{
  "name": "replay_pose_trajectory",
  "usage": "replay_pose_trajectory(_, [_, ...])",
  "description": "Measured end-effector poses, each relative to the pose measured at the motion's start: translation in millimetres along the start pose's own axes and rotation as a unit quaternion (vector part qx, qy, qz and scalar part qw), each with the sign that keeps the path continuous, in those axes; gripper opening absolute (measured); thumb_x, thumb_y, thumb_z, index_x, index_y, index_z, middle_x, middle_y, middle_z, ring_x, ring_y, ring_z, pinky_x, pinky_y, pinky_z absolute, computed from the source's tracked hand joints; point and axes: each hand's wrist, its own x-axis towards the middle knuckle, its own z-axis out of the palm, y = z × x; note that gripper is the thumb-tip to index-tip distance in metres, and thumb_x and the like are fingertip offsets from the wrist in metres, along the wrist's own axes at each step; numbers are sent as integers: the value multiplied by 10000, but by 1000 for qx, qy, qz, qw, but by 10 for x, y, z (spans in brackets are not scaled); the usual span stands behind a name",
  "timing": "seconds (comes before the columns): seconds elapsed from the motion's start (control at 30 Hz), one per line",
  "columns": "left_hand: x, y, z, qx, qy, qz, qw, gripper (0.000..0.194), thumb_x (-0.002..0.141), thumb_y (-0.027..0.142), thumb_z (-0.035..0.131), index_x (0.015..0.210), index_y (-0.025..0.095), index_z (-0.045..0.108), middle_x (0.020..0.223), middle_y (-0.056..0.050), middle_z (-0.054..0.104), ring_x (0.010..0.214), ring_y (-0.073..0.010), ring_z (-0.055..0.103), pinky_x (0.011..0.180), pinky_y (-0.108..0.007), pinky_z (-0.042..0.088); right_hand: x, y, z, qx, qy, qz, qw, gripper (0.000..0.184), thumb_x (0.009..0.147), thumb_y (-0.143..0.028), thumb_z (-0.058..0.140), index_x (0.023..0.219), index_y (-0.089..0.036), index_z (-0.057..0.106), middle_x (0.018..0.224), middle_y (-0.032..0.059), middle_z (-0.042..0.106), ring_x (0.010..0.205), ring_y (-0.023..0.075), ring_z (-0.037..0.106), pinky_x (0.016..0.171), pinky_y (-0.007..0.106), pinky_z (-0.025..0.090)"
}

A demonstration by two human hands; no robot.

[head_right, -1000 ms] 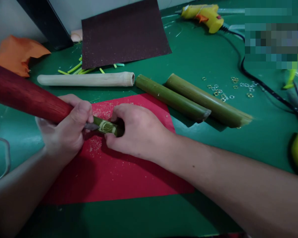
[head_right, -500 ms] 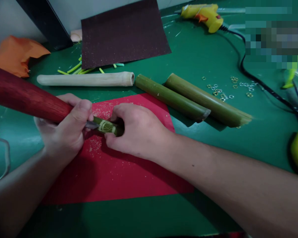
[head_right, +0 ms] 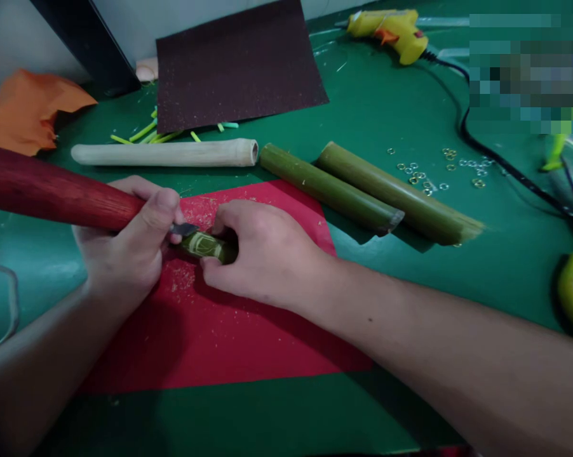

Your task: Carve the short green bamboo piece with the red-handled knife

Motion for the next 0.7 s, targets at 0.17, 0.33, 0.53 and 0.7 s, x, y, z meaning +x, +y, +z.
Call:
replay_pose_trajectory(0.17, [-1, 7, 7, -10, -19, 12, 1000, 346, 825, 391, 767, 579, 209, 606, 508, 44, 535, 417, -71, 443, 395, -247, 381, -6, 1, -2, -4, -1, 2, 1000, 201, 682, -310, 670, 845, -192, 666, 795, 28, 672, 700, 170, 573, 611, 302, 405])
replay_pose_trajectory(0.33, [-16, 27, 5, -27, -16, -2, 1000, 367, 818, 376, 762, 552, 202, 579, 513, 42, 514, 405, -56, 414, 391, -227, 384, -5, 3, 0, -7, 3, -3, 1000, 181, 685, -307, 667, 825, -193, 655, 782, 22, 669, 692, 166, 572, 604, 299, 399])
replay_pose_trajectory(0.53, [-31, 51, -5, -25, -24, 12, 999, 322, 796, 256, 757, 535, 199, 576, 485, 53, 506, 407, -51, 429, 396, -197, 409, -3, 3, 8, -9, 2, -3, 1000, 168, 687, -299, 664, 818, -193, 654, 772, 14, 662, 686, 160, 568, 607, 298, 401])
replay_pose_trajectory(0.7, [-4, 42, 19, -25, -7, 14, 1000, 337, 807, 323, 766, 550, 194, 590, 487, 46, 526, 387, -50, 433, 366, -207, 388, -10, 3, 3, -9, 4, -5, 1000, 181, 684, -313, 666, 822, -197, 649, 775, 14, 664, 681, 160, 562, 595, 298, 393])
